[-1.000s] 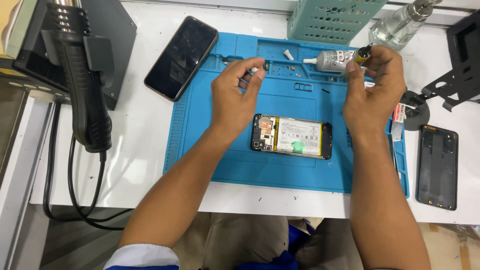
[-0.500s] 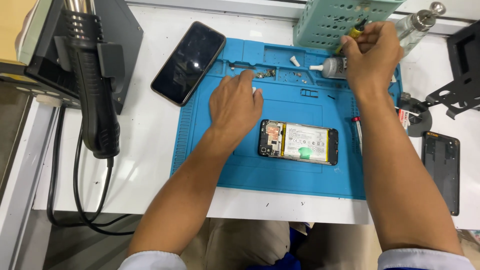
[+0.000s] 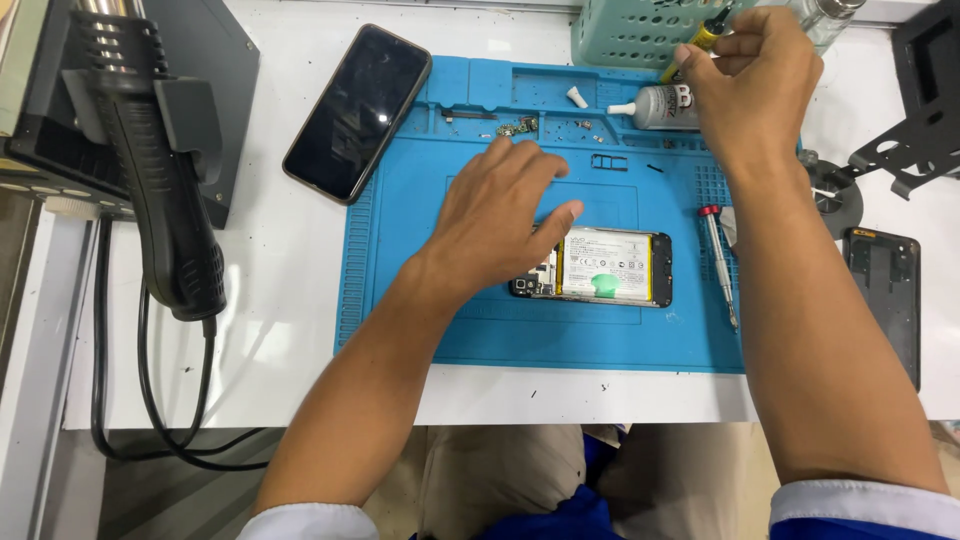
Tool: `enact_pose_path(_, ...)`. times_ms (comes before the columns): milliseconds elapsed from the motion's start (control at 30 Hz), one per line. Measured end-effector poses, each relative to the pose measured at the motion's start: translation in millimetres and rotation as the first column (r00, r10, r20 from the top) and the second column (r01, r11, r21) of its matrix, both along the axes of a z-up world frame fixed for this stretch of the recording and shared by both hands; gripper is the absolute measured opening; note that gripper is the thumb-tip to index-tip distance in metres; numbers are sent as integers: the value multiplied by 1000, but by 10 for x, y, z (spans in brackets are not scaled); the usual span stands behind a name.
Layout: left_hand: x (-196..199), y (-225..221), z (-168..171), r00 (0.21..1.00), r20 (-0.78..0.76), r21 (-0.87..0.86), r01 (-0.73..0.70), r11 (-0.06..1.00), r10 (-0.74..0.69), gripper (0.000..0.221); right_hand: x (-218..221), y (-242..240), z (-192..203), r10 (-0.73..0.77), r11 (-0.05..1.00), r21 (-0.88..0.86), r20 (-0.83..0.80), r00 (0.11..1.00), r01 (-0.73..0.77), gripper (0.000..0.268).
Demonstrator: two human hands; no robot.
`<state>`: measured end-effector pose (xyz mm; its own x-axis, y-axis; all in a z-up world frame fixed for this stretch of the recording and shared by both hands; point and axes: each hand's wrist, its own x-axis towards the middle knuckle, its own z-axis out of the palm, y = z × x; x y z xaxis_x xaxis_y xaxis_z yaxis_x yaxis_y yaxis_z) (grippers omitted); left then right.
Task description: Repairing a mobile phone by unscrewing the casing and inspecting internal components
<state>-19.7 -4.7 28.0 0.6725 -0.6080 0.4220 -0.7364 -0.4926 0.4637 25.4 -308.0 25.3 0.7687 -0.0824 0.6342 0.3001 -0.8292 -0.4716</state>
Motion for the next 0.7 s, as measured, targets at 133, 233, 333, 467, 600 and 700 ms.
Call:
enact_pose_path(133, -11, -15, 12, 998, -35, 17, 55, 998, -54, 25, -369, 164, 312, -29, 999, 36, -18, 999, 30, 40)
enact_pose_path(233, -2, -3, -8, 1000, 9, 54, 11, 998, -11, 25, -619, 315, 432, 22, 1000, 20, -23, 1000, -21, 36)
enact_pose_path(333, 7, 17, -27, 998, 52, 54, -33, 998, 31, 28, -888, 583, 531, 170, 985, 2, -191, 967, -173, 27)
enact_pose_path(467, 21, 11, -48, 994, 102, 21, -51, 999, 48, 24, -1120, 902, 673, 170, 955, -64, -684, 709, -291, 65)
enact_pose_path(600, 25, 11, -44, 992, 100, -8, -73, 997, 73, 22, -1192, 965, 630, -7, 897, -240, -847, 531, -371, 105)
enact_pose_path(700, 63, 6, -131, 992, 104, -27, -75, 997, 78, 21, -1258, 1112, 791, -3, 887, -255, -836, 548, -385, 91)
